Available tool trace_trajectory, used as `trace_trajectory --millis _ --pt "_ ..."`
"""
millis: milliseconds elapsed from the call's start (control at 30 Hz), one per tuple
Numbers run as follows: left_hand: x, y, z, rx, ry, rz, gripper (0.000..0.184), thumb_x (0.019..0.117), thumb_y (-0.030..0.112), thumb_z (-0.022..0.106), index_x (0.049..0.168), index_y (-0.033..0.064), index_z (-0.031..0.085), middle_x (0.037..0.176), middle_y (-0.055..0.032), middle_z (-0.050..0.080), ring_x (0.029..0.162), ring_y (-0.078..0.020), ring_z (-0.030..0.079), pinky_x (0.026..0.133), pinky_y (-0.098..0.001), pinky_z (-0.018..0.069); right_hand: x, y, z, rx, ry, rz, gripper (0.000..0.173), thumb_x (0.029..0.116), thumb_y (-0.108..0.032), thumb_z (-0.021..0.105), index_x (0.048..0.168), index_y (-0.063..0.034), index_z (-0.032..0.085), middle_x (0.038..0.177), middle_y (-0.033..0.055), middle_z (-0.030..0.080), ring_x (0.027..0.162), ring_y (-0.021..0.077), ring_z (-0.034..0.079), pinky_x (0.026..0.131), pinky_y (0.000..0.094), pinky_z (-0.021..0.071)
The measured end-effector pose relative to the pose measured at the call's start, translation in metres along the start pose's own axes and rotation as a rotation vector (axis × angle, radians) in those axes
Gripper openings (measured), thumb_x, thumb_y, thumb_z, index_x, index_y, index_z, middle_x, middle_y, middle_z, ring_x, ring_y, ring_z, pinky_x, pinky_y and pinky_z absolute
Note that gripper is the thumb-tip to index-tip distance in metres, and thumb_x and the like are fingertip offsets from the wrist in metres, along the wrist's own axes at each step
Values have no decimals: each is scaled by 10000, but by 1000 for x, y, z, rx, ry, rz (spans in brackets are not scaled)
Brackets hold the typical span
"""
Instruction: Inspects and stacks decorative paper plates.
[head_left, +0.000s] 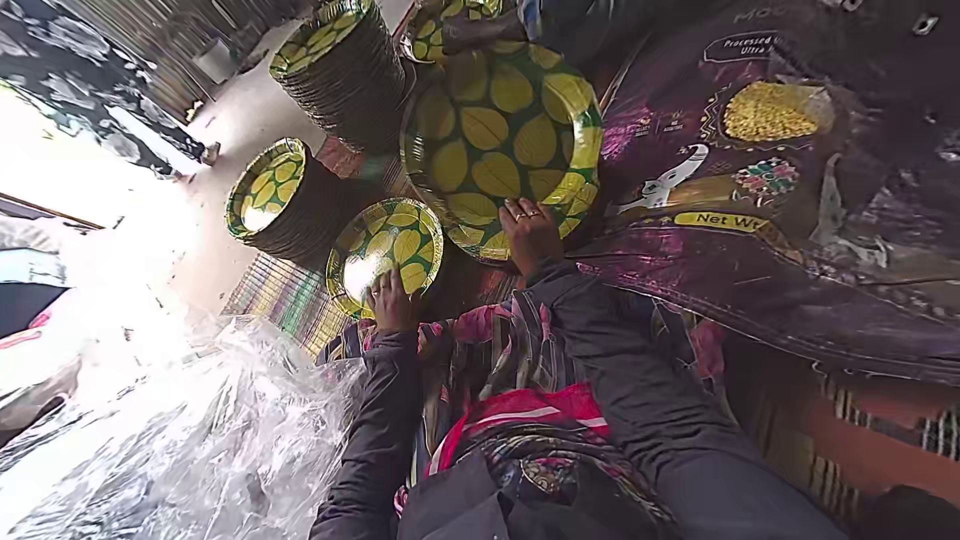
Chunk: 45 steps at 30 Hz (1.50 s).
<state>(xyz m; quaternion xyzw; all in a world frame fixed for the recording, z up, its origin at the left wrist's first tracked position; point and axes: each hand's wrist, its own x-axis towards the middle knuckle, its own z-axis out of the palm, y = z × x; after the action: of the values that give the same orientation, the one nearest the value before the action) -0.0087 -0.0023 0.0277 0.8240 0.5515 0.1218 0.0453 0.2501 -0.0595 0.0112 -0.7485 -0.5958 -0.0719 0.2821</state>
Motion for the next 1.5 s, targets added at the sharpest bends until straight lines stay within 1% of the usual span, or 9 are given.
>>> trace_trajectory --millis 167,333,600,933,1067,1200,1333,1400,1500 --pt "11 -6 24 66 -377 -149 321 1070 233 543 1305 88 706 1388 -166 650 1352 -346 570 1170 -565 387 4 15 23 -17 -665 295 473 1083 -277 520 1407 66 564 1539 304 456 1471 485 378 1201 696 209" --pt "15 -19 21 -65 -369 -148 305 1066 228 576 1282 67 718 1339 -173 675 1332 -340 584 1174 -516 398 1 -3 16 15 -667 201 440 1091 -336 494 1317 8 648 1328 274 641 1339 444 544 1186 640 279" --pt "24 -35 29 -121 -407 -76 405 1079 201 550 1457 56 582 1398 -208 634 1358 -384 554 1185 -550 363 -2 -8 11 36 -650 157 414 1088 -309 509 1268 30 667 1289 273 661 1315 438 563 1177 632 289" --pt "27 -22 26 19 -435 -128 268 1027 84 568 1261 25 686 1375 -190 641 1356 -359 558 1155 -547 420 -2 -7 8 30 -659 167 364 1066 -258 555 1294 5 662 1300 255 658 1315 422 564 1161 610 333" --pt "19 -11 18 116 -108 -118 264 1008 27 545 1235 -22 672 1334 -235 647 1305 -401 593 1102 -575 455 -2 -9 10 136 -375 76 552 980 -160 692 1475 13 518 1537 277 472 1464 464 399 1168 658 309" --pt "-5 -7 7 60 505 367 178 905 -18 639 1045 -47 746 1054 -257 741 1029 -455 709 954 -620 519 -10 -28 -5 147 50 -219 916 799 -133 848 1581 -30 383 1647 201 357 1531 438 307 1197 665 252" --pt "-13 13 -16 -93 835 691 129 914 27 648 928 30 776 938 -155 778 913 -294 745 931 -448 562 -10 -58 -26 274 254 -442 435 878 109 618 1292 -3 693 1284 207 707 1285 447 613 1123 691 372" --pt "-13 27 -28 -118 914 742 129 969 93 648 921 99 767 943 -100 778 956 -239 719 1014 -421 495 -12 -52 -32 247 293 -458 309 892 120 562 1125 35 745 1094 245 755 1105 478 700 1012 679 474" --pt "-7 37 -34 -97 989 626 161 1035 262 608 1054 150 722 1128 -86 730 1158 -233 638 1119 -417 390 -12 -33 -26 131 371 -384 304 917 110 541 1147 52 730 1126 251 748 1070 460 719 949 635 523"
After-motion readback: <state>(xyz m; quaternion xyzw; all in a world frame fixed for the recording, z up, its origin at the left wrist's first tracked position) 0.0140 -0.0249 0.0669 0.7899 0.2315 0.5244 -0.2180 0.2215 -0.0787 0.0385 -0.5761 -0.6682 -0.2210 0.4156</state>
